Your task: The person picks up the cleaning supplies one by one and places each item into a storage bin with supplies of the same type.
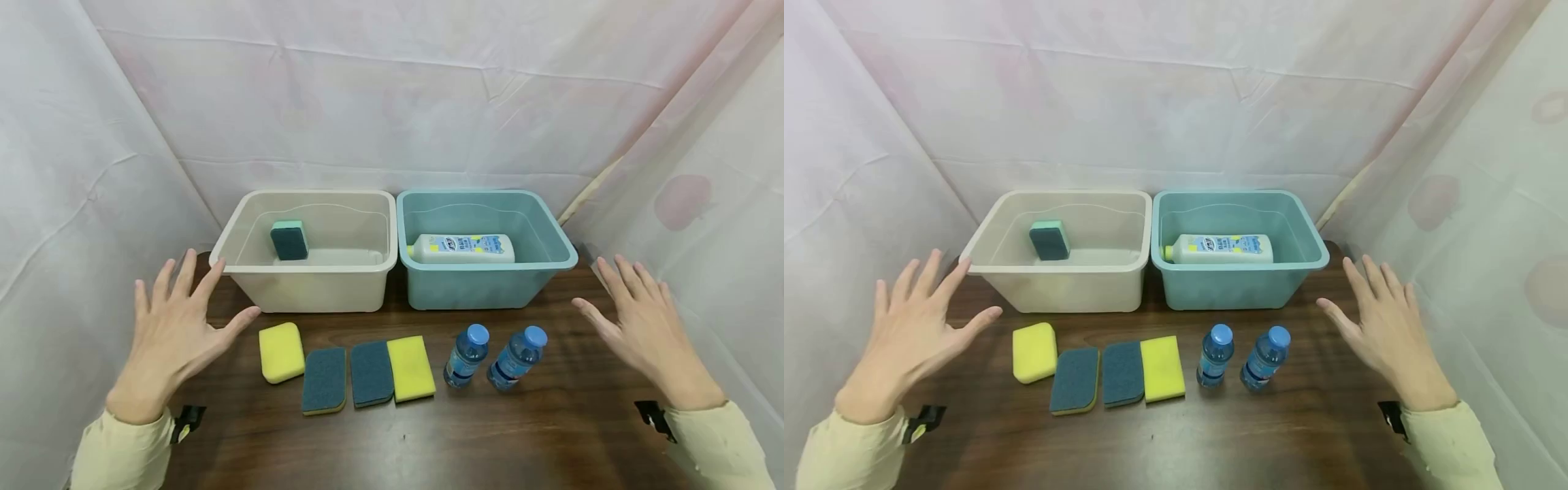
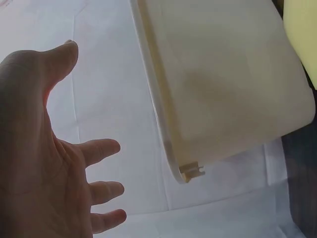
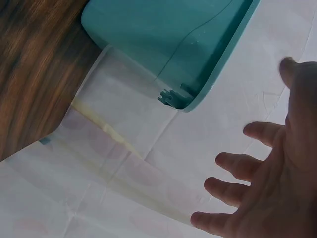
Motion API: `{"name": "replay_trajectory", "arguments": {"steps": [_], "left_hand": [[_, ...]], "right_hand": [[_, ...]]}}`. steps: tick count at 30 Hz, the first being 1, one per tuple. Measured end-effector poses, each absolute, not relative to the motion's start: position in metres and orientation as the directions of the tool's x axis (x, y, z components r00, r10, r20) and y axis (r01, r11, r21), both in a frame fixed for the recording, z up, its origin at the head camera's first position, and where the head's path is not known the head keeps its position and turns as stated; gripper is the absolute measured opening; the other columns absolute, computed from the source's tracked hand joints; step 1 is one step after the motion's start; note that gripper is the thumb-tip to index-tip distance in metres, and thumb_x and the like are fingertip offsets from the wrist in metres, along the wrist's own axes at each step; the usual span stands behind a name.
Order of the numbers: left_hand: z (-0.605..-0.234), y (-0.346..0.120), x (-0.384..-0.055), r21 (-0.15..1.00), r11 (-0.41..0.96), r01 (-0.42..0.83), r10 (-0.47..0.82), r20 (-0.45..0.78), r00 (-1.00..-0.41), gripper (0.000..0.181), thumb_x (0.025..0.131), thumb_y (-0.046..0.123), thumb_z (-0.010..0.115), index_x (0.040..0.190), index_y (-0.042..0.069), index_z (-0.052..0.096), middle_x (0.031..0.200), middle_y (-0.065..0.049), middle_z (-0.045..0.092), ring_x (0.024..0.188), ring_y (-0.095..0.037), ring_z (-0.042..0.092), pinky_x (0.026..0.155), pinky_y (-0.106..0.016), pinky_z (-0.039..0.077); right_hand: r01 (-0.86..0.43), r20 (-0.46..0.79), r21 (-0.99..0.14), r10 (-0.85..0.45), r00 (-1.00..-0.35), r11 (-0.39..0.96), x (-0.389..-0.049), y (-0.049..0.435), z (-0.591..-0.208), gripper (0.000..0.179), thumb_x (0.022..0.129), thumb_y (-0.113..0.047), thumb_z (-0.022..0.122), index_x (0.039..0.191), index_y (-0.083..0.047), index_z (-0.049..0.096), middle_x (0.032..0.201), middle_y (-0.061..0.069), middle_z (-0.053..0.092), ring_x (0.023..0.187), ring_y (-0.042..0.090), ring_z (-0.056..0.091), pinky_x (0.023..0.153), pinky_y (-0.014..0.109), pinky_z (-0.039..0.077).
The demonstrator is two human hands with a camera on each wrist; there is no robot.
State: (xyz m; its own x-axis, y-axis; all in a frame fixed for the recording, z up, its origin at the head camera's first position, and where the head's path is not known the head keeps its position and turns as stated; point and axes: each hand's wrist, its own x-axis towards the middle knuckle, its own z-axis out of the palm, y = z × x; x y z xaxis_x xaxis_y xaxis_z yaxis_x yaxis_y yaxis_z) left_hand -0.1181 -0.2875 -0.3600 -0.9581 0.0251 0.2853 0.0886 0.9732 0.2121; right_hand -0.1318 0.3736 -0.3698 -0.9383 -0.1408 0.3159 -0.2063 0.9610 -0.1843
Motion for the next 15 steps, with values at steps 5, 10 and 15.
{"name": "replay_trajectory", "arguments": {"steps": [5,10,15], "left_hand": [[-0.359,-0.283,-0.118,0.204,0.974,0.098,0.033,0.3,-0.953,0.099,0.091,0.077,0.062,0.167,0.018,0.038,0.176,-0.027,0.019,0.159,-0.055,0.015,0.12,-0.085,0.001],[-0.359,-0.278,-0.119,0.203,0.973,0.109,0.042,0.309,-0.95,0.099,0.091,0.077,0.062,0.167,0.019,0.037,0.176,-0.026,0.02,0.158,-0.054,0.016,0.12,-0.085,0.002],[-0.36,-0.274,-0.12,0.215,0.97,0.117,0.046,0.311,-0.949,0.098,0.091,0.076,0.063,0.167,0.019,0.038,0.175,-0.025,0.022,0.158,-0.054,0.018,0.12,-0.085,0.001]], "right_hand": [[-0.258,0.413,-0.188,-0.162,-0.896,0.948,-0.132,0.374,-0.374,0.08,0.103,-0.044,0.068,0.167,-0.01,0.035,0.169,0.031,0.033,0.154,0.058,0.028,0.123,0.08,0.015],[-0.344,0.517,-0.172,-0.213,-0.829,0.923,-0.133,0.372,-0.375,0.078,0.098,-0.038,0.076,0.163,-0.008,0.044,0.161,0.033,0.044,0.142,0.059,0.043,0.117,0.076,0.031],[-0.385,0.536,-0.212,-0.223,-0.814,0.898,-0.132,0.371,-0.376,0.078,0.091,-0.03,0.085,0.159,-0.011,0.051,0.158,0.03,0.05,0.132,0.06,0.051,0.105,0.076,0.039]]}}
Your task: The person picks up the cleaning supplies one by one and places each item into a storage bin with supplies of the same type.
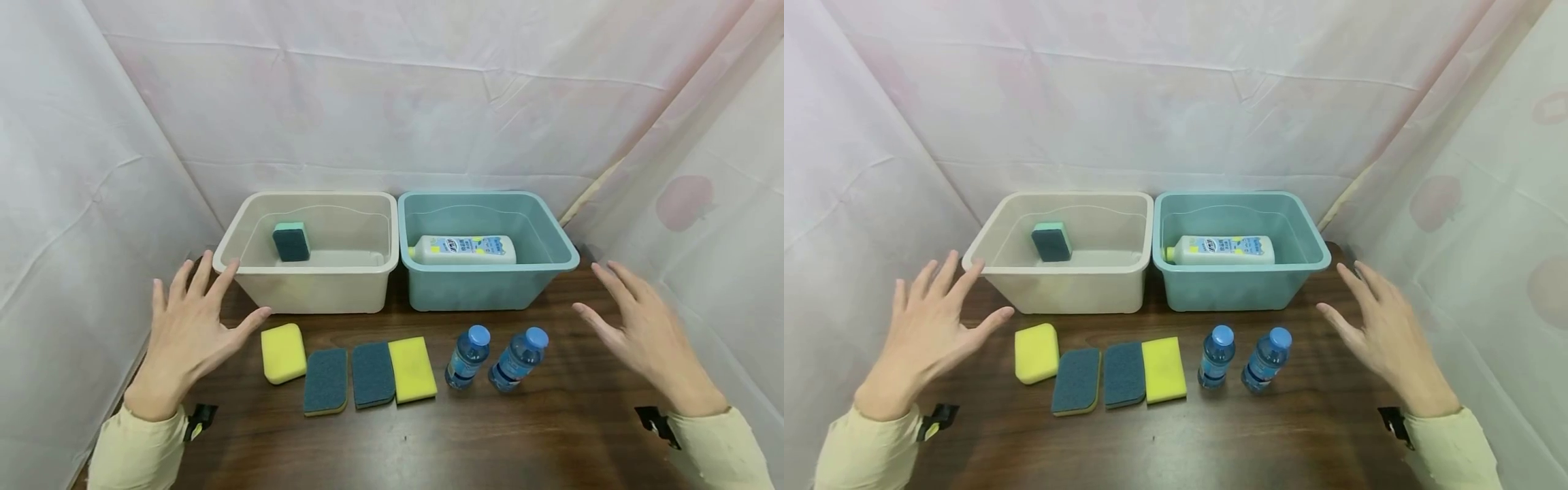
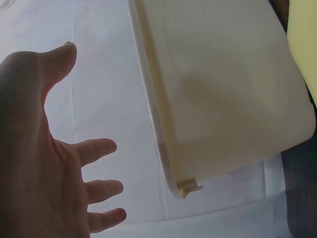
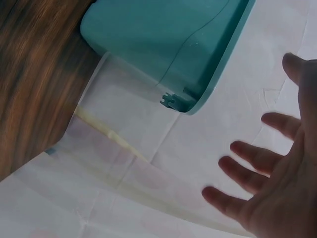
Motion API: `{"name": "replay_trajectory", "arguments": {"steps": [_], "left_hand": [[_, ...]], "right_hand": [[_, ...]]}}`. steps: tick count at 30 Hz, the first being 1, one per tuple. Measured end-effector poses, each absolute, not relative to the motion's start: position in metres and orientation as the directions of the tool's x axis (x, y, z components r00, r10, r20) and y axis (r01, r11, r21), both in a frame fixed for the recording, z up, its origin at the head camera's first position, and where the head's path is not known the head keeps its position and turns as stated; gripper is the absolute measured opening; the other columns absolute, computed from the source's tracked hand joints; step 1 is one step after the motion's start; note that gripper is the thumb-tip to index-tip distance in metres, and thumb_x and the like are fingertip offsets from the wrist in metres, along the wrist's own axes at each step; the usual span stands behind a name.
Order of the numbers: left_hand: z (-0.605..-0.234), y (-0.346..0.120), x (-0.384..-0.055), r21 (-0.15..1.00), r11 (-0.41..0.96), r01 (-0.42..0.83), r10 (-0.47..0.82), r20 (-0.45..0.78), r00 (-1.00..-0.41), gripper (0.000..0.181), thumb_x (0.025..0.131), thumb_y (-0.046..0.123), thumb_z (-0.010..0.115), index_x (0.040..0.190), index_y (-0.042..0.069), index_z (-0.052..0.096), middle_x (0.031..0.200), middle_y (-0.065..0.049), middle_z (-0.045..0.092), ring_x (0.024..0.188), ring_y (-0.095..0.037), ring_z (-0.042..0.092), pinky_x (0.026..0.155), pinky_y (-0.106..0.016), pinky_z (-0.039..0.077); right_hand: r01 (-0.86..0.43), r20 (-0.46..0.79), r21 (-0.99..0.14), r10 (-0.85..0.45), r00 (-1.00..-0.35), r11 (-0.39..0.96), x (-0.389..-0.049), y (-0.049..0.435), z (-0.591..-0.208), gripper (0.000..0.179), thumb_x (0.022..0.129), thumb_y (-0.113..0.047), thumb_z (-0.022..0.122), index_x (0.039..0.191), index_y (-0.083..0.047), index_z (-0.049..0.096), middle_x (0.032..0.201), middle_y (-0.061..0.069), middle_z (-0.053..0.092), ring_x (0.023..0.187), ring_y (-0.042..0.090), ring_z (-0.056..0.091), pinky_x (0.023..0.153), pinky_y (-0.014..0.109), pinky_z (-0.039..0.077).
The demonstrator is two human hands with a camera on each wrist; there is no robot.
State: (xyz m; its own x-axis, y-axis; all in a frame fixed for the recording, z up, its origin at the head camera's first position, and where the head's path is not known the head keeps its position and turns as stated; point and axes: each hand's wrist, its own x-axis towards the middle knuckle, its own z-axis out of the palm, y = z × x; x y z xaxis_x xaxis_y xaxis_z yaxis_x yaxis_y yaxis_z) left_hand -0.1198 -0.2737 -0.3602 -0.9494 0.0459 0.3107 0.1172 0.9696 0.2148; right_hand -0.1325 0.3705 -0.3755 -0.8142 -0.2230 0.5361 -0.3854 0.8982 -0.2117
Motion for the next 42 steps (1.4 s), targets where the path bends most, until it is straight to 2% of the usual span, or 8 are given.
{"name": "replay_trajectory", "arguments": {"steps": [10,14,18,23,28,34,37,42], "left_hand": [[-0.355,-0.264,-0.127,0.229,0.961,0.155,0.072,0.336,-0.939,0.096,0.092,0.074,0.064,0.166,0.018,0.04,0.175,-0.026,0.024,0.157,-0.056,0.02,0.121,-0.083,0.001],[-0.354,-0.261,-0.129,0.228,0.96,0.162,0.079,0.332,-0.94,0.096,0.092,0.073,0.064,0.167,0.018,0.038,0.175,-0.026,0.023,0.156,-0.056,0.02,0.122,-0.083,0.001],[-0.354,-0.258,-0.131,0.218,0.961,0.168,0.089,0.33,-0.94,0.096,0.092,0.073,0.064,0.167,0.019,0.038,0.175,-0.025,0.023,0.156,-0.056,0.021,0.122,-0.083,0.003],[-0.358,-0.253,-0.135,0.199,0.963,0.182,0.11,0.327,-0.938,0.095,0.092,0.074,0.065,0.166,0.02,0.041,0.174,-0.025,0.026,0.155,-0.055,0.024,0.121,-0.084,0.007],[-0.361,-0.249,-0.137,0.211,0.957,0.199,0.12,0.338,-0.934,0.093,0.092,0.072,0.065,0.165,0.019,0.041,0.174,-0.024,0.026,0.157,-0.054,0.023,0.122,-0.082,0.005],[-0.364,-0.243,-0.139,0.232,0.95,0.207,0.122,0.334,-0.935,0.092,0.093,0.072,0.064,0.166,0.021,0.04,0.176,-0.022,0.024,0.158,-0.053,0.021,0.124,-0.08,0.003],[-0.365,-0.241,-0.141,0.241,0.947,0.211,0.125,0.329,-0.936,0.091,0.094,0.071,0.063,0.166,0.023,0.039,0.176,-0.021,0.025,0.157,-0.053,0.022,0.125,-0.079,0.002],[-0.368,-0.239,-0.143,0.246,0.945,0.216,0.131,0.323,-0.937,0.091,0.095,0.071,0.062,0.167,0.022,0.038,0.176,-0.021,0.023,0.158,-0.052,0.022,0.125,-0.079,0.004]], "right_hand": [[-0.414,0.537,-0.289,-0.212,-0.817,0.863,-0.127,0.367,-0.379,0.074,0.088,-0.017,0.087,0.155,-0.011,0.057,0.157,0.024,0.054,0.132,0.057,0.054,0.105,0.071,0.043],[-0.437,0.572,-0.288,-0.213,-0.792,0.852,-0.125,0.368,-0.381,0.073,0.087,-0.012,0.087,0.154,-0.012,0.058,0.155,0.022,0.057,0.131,0.054,0.056,0.123,0.032,0.04],[-0.441,0.585,-0.292,-0.207,-0.784,0.849,-0.123,0.368,-0.382,0.073,0.085,-0.01,0.088,0.153,-0.011,0.06,0.154,0.022,0.058,0.13,0.053,0.058,0.114,0.002,0.021],[-0.401,0.547,-0.326,-0.175,-0.818,0.856,-0.119,0.369,-0.384,0.073,0.086,-0.012,0.088,0.153,-0.013,0.06,0.154,0.021,0.058,0.133,0.052,0.056,0.127,0.03,0.034],[-0.374,0.516,-0.346,-0.158,-0.842,0.86,-0.117,0.369,-0.388,0.071,0.087,-0.014,0.088,0.153,-0.012,0.06,0.154,0.022,0.058,0.134,0.053,0.055,0.117,0.064,0.039],[-0.354,0.508,-0.353,-0.14,-0.85,0.866,-0.113,0.368,-0.393,0.068,0.089,-0.017,0.087,0.152,-0.014,0.061,0.152,0.022,0.059,0.133,0.052,0.057,0.124,0.042,0.04],[-0.346,0.494,-0.361,-0.137,-0.858,0.866,-0.111,0.367,-0.393,0.069,0.091,-0.019,0.086,0.154,-0.018,0.059,0.151,0.022,0.06,0.132,0.052,0.059,0.118,0.011,0.031],[-0.328,0.459,-0.362,-0.139,-0.877,0.872,-0.109,0.365,-0.392,0.07,0.094,-0.024,0.083,0.157,-0.021,0.055,0.149,0.023,0.061,0.127,0.049,0.061,0.096,0.013,0.038]]}}
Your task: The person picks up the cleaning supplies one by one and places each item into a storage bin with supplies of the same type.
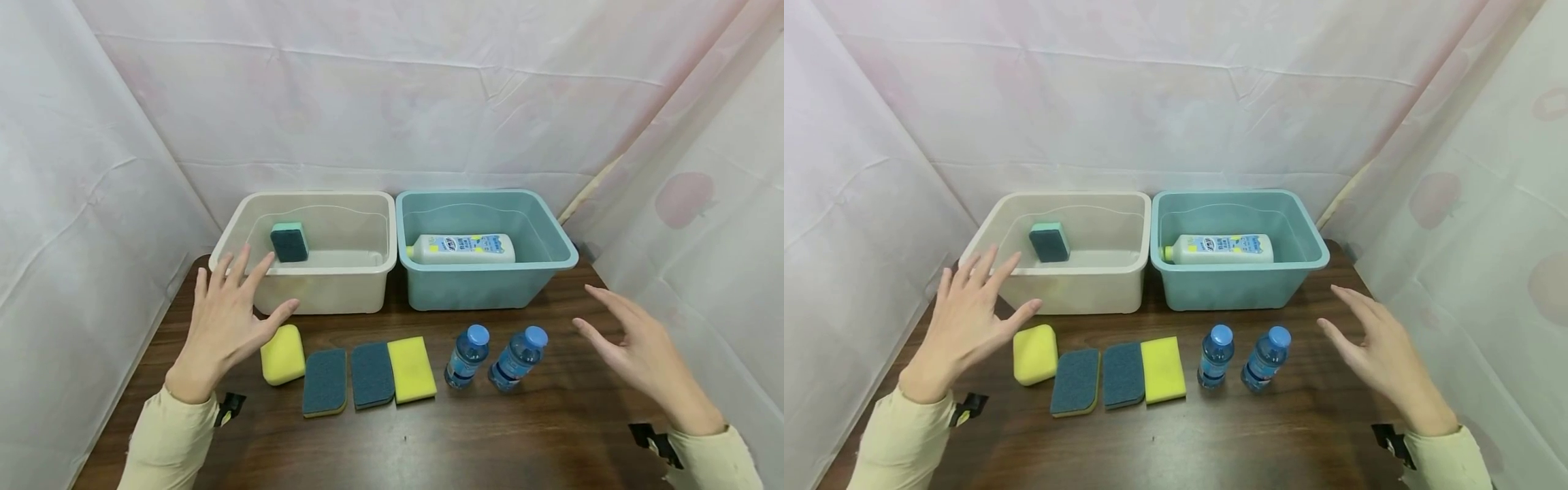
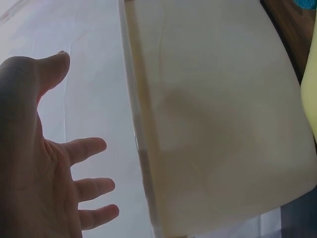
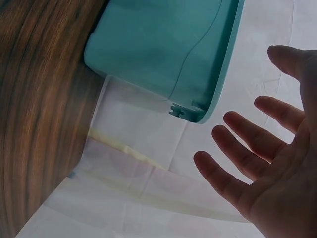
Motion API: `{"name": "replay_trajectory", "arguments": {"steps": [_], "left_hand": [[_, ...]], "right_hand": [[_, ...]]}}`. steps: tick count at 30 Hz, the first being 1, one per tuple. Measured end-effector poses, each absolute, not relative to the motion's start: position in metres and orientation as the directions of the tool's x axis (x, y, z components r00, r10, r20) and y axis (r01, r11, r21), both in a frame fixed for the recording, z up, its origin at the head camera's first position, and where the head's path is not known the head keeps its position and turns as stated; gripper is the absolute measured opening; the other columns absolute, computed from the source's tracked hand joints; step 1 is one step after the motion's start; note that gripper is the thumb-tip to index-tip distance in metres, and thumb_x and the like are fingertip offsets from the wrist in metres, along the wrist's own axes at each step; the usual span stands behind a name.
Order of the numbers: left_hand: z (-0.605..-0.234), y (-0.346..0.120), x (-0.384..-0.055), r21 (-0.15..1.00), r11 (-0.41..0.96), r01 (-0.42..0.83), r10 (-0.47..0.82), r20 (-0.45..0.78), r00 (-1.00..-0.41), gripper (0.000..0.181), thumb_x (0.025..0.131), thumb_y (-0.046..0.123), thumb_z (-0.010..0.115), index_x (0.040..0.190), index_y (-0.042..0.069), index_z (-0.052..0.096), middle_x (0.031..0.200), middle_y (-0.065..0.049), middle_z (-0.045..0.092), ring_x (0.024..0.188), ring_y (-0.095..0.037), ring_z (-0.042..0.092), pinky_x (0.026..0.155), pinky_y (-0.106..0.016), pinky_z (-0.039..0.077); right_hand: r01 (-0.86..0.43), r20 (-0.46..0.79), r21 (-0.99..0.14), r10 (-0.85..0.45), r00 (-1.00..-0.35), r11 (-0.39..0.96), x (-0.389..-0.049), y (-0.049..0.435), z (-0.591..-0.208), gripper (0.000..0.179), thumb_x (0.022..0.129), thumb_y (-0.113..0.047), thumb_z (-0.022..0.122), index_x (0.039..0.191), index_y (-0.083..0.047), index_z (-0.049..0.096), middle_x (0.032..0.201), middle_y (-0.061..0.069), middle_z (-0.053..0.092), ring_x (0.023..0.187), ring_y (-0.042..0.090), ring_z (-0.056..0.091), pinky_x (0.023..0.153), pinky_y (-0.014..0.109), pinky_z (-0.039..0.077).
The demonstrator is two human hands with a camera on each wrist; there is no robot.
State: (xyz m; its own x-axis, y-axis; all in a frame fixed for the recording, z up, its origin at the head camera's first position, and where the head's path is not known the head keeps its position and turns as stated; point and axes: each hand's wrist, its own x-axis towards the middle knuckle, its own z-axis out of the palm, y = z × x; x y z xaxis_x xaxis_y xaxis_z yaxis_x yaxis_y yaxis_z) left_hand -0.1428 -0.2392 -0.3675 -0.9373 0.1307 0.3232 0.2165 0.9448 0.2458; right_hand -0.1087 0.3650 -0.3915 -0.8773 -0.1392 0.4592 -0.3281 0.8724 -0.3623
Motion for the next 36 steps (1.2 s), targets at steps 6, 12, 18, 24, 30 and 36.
{"name": "replay_trajectory", "arguments": {"steps": [6,12,18,24,30,36], "left_hand": [[-0.369,-0.234,-0.145,0.245,0.938,0.245,0.145,0.365,-0.92,0.09,0.094,0.068,0.066,0.165,0.02,0.041,0.175,-0.021,0.028,0.157,-0.049,0.027,0.125,-0.078,0.011],[-0.37,-0.227,-0.149,0.255,0.927,0.275,0.156,0.405,-0.901,0.086,0.094,0.065,0.067,0.164,0.019,0.044,0.172,-0.022,0.033,0.155,-0.048,0.031,0.124,-0.078,0.016],[-0.371,-0.22,-0.151,0.278,0.917,0.284,0.159,0.399,-0.903,0.084,0.095,0.064,0.067,0.163,0.019,0.046,0.172,-0.021,0.034,0.157,-0.048,0.03,0.125,-0.077,0.016],[-0.375,-0.215,-0.154,0.283,0.908,0.308,0.17,0.424,-0.889,0.081,0.094,0.06,0.069,0.161,0.018,0.049,0.17,-0.02,0.037,0.156,-0.046,0.032,0.125,-0.075,0.018],[-0.377,-0.208,-0.154,0.303,0.89,0.34,0.173,0.466,-0.868,0.075,0.093,0.055,0.073,0.157,0.019,0.055,0.168,-0.017,0.044,0.154,-0.045,0.036,0.123,-0.075,0.021],[-0.378,-0.201,-0.157,0.304,0.877,0.373,0.187,0.499,-0.846,0.073,0.094,0.05,0.075,0.156,0.017,0.056,0.166,-0.019,0.046,0.151,-0.046,0.04,0.122,-0.075,0.025]], "right_hand": [[-0.323,0.457,-0.349,-0.142,-0.878,0.88,-0.107,0.364,-0.392,0.069,0.093,-0.025,0.084,0.156,-0.02,0.057,0.143,0.024,0.066,0.107,0.035,0.068,0.079,0.011,0.037],[-0.329,0.465,-0.343,-0.145,-0.873,0.88,-0.104,0.366,-0.395,0.066,0.092,-0.024,0.085,0.153,-0.017,0.06,0.138,0.023,0.07,0.094,0.011,0.061,0.076,0.009,0.037],[-0.34,0.484,-0.355,-0.14,-0.864,0.871,-0.101,0.366,-0.397,0.064,0.091,-0.02,0.086,0.151,-0.015,0.062,0.13,0.02,0.074,0.098,-0.003,0.058,0.071,0.009,0.039],[-0.366,0.508,-0.375,-0.141,-0.85,0.852,-0.099,0.361,-0.398,0.064,0.089,-0.014,0.087,0.149,-0.017,0.064,0.122,0.014,0.078,0.108,-0.018,0.055,0.074,0.006,0.043],[-0.376,0.517,-0.39,-0.138,-0.845,0.84,-0.096,0.358,-0.4,0.063,0.088,-0.011,0.086,0.147,-0.017,0.066,0.116,0.011,0.079,0.109,-0.028,0.047,0.072,0.007,0.044],[-0.385,0.526,-0.408,-0.133,-0.84,0.828,-0.093,0.355,-0.401,0.063,0.087,-0.008,0.086,0.145,-0.018,0.067,0.116,0.002,0.079,0.107,-0.026,0.053,0.07,0.006,0.046]]}}
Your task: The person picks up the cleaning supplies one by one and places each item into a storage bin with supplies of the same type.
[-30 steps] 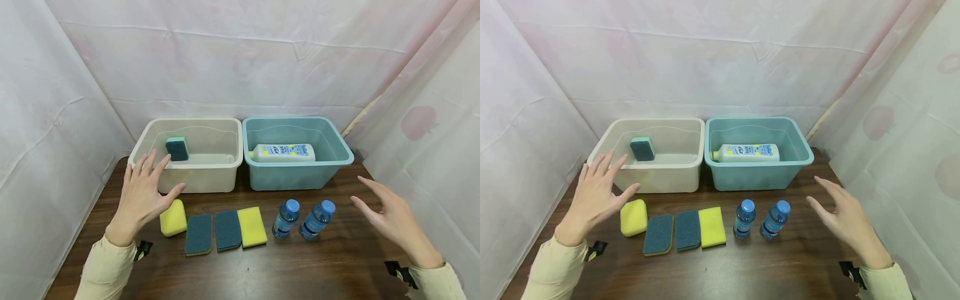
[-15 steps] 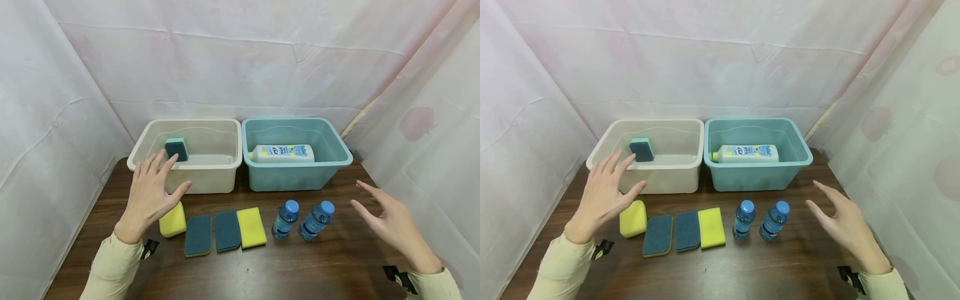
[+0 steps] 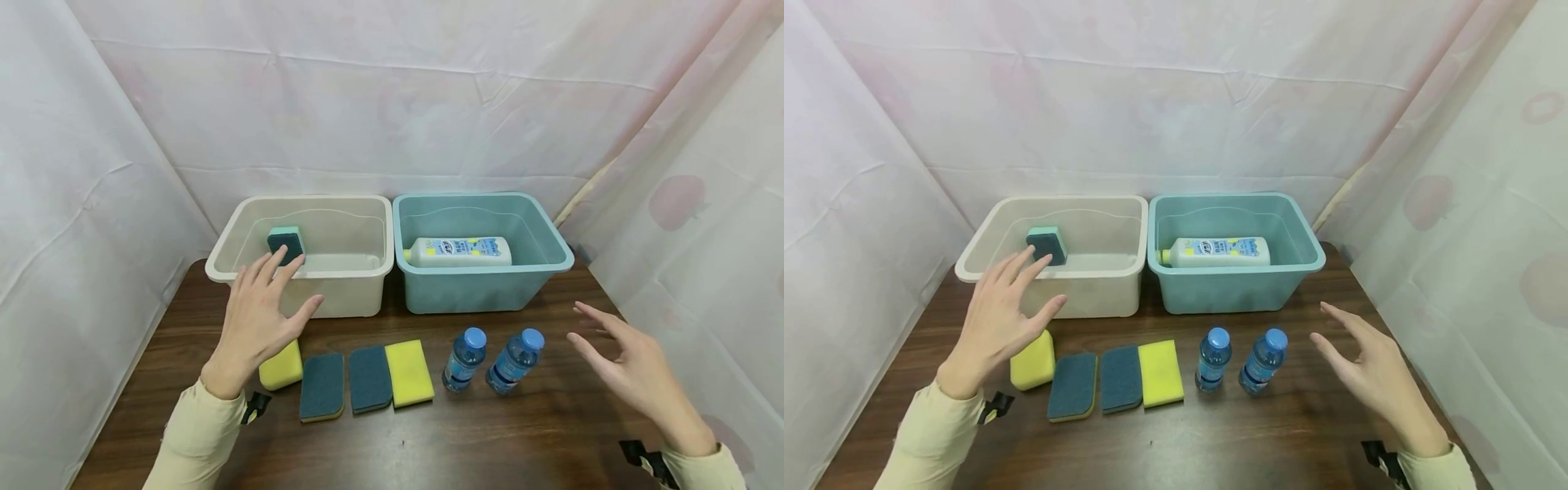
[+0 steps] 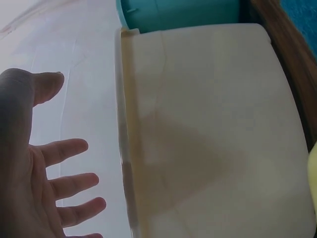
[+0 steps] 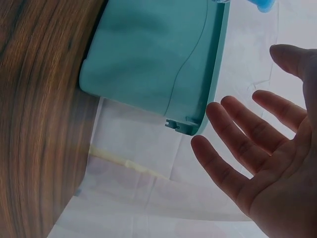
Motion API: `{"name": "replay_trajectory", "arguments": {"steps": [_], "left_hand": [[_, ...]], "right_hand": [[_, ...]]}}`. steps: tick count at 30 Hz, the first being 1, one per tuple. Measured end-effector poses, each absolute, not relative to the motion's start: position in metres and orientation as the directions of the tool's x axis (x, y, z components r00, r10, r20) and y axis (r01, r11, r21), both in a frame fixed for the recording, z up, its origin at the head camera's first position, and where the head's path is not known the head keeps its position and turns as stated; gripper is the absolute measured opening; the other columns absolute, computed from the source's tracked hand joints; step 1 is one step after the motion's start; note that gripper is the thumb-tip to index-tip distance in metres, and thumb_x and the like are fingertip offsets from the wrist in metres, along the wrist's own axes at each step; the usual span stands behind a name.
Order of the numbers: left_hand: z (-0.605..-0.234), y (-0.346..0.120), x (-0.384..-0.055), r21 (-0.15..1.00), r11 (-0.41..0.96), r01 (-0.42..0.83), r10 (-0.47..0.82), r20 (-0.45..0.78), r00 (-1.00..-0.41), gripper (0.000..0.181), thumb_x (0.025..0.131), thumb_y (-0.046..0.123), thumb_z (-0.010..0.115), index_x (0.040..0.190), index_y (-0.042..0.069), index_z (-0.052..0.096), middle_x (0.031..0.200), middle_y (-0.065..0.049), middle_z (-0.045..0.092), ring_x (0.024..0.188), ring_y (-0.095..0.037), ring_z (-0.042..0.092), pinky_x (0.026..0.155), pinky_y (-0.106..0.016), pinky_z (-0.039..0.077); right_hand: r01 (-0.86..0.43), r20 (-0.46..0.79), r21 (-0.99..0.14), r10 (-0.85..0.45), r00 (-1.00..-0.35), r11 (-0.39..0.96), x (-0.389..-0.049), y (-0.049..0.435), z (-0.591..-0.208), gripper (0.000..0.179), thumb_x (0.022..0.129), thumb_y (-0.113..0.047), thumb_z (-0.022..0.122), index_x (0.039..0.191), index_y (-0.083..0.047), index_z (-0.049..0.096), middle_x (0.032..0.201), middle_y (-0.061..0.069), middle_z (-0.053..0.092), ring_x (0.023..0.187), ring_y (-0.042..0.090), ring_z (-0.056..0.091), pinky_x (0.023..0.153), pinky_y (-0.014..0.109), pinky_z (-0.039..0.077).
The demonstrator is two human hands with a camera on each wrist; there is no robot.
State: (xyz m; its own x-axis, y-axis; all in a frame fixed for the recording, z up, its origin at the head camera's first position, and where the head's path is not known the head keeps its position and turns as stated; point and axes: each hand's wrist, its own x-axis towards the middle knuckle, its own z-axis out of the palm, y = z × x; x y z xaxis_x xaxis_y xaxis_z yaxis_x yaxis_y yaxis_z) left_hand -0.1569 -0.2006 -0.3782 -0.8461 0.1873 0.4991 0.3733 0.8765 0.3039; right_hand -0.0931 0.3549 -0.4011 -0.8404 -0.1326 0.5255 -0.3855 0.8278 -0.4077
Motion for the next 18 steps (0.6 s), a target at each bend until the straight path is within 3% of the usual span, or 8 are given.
{"name": "replay_trajectory", "arguments": {"steps": [4,7,10,18], "left_hand": [[-0.378,-0.194,-0.16,0.299,0.867,0.398,0.203,0.518,-0.831,0.071,0.094,0.047,0.076,0.155,0.016,0.057,0.164,-0.021,0.048,0.149,-0.046,0.042,0.121,-0.072,0.028],[-0.38,-0.189,-0.162,0.3,0.859,0.414,0.21,0.53,-0.822,0.07,0.094,0.045,0.077,0.154,0.015,0.058,0.162,-0.022,0.049,0.149,-0.045,0.044,0.121,-0.072,0.029],[-0.382,-0.184,-0.163,0.299,0.853,0.427,0.217,0.54,-0.813,0.07,0.094,0.045,0.077,0.153,0.013,0.058,0.16,-0.023,0.051,0.148,-0.044,0.046,0.12,-0.072,0.031],[-0.385,-0.17,-0.165,0.279,0.841,0.463,0.245,0.567,-0.786,0.071,0.092,0.047,0.079,0.15,0.011,0.06,0.158,-0.022,0.053,0.146,-0.043,0.049,0.119,-0.071,0.034]], "right_hand": [[-0.409,0.543,-0.421,-0.136,-0.829,0.809,-0.092,0.35,-0.403,0.065,0.086,-0.005,0.087,0.146,-0.019,0.067,0.13,-0.023,0.069,0.108,-0.024,0.057,0.077,0.002,0.047],[-0.425,0.558,-0.44,-0.13,-0.82,0.791,-0.091,0.347,-0.405,0.064,0.086,-0.002,0.086,0.145,-0.018,0.068,0.133,-0.034,0.063,0.106,-0.024,0.059,0.075,0.002,0.049],[-0.439,0.576,-0.461,-0.117,-0.809,0.771,-0.09,0.345,-0.406,0.062,0.086,0.001,0.084,0.143,-0.017,0.069,0.131,-0.03,0.067,0.104,-0.023,0.061,0.07,0.005,0.051],[-0.471,0.599,-0.462,-0.128,-0.79,0.751,-0.088,0.343,-0.406,0.058,0.083,0.006,0.084,0.136,-0.016,0.074,0.123,-0.019,0.074,0.104,-0.017,0.065,0.085,0.001,0.046]]}}
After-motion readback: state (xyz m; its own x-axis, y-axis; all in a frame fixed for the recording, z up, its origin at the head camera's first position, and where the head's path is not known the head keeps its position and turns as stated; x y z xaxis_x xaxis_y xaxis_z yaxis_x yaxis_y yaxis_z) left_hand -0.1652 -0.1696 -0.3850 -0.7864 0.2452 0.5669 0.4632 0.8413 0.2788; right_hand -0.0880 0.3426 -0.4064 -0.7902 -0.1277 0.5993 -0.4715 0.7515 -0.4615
